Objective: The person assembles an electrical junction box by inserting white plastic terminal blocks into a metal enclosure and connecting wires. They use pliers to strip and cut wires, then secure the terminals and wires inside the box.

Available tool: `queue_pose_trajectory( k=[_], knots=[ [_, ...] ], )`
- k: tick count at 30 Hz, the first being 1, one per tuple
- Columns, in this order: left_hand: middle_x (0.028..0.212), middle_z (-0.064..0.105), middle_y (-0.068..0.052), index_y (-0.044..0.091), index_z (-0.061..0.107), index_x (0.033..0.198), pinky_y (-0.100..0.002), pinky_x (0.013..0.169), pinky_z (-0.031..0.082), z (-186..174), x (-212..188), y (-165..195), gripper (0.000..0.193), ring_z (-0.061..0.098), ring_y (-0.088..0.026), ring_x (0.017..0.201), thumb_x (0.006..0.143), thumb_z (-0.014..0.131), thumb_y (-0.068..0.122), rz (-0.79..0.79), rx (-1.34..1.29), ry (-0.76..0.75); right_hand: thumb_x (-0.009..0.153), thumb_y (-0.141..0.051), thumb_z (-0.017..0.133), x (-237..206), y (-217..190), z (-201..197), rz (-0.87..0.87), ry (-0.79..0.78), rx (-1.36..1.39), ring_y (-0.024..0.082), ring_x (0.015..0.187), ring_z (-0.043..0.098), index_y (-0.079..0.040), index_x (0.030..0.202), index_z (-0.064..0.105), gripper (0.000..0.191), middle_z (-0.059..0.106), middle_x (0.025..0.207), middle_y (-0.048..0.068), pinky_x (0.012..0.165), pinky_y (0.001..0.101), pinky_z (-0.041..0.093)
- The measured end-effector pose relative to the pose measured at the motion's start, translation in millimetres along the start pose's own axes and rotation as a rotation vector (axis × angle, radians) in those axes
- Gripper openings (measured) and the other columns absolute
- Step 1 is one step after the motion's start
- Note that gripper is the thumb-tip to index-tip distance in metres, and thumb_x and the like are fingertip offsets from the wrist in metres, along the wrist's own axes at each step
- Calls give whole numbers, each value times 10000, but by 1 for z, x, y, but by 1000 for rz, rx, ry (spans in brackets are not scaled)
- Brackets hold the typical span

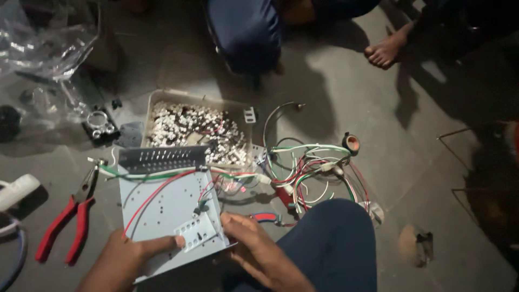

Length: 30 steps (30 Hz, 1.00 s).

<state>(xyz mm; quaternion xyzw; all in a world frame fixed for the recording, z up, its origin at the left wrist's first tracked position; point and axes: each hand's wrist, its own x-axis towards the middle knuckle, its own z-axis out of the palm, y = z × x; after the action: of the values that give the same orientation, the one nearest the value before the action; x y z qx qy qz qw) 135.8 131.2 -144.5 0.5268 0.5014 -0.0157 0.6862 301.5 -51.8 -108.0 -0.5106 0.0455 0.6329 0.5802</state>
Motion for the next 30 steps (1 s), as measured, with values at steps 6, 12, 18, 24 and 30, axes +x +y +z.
queue_pose_trajectory(
  k=[6, 12, 18, 24, 30],
  knots=[
    [1238, 719, -108, 236, 808, 1125, -341, 931, 523, -14, 39, -53, 461, 697, -230, 1092, 680, 920, 284, 444, 561, -63, 970, -338, 646, 14, -1, -4, 6, -118, -108, 111, 853, 663, -46, 1171, 661, 354, 717, 999, 29, 744, 287, 556],
    [1318, 676, -46, 333, 838, 1148, -303, 956, 523, -16, 50, -66, 463, 667, -180, 1149, 693, 917, 359, 596, 804, -130, 1005, -282, 668, 24, 9, -11, -117, -146, -92, 94, 921, 663, -15, 1190, 642, 326, 713, 1035, 38, 840, 249, 538],
    [1051, 781, -174, 12, 710, 1142, -402, 833, 537, 10, 17, -7, 504, 712, -266, 926, 691, 904, 128, -91, -14, -42, 995, -277, 669, 18, 6, -11, -81, -119, -74, 97, 913, 663, -29, 1157, 630, 299, 701, 1010, 31, 817, 252, 550],
    [969, 795, -79, 22, 720, 1147, -345, 770, 564, 12, -27, 10, 504, 731, -196, 854, 651, 810, 45, 8, -298, -76, 984, -293, 640, 14, 8, -3, -49, -94, -153, 114, 885, 667, -55, 1126, 645, 276, 689, 1018, 35, 743, 282, 565],
    [967, 801, -97, -41, 751, 1124, -324, 770, 573, 12, -24, 7, 442, 732, -187, 835, 703, 806, 78, 8, -220, -118, 948, -308, 596, 11, 0, 3, -34, 3, -226, 119, 996, 683, -63, 1314, 640, 443, 728, 1152, 44, 834, 279, 574]
  ],
)
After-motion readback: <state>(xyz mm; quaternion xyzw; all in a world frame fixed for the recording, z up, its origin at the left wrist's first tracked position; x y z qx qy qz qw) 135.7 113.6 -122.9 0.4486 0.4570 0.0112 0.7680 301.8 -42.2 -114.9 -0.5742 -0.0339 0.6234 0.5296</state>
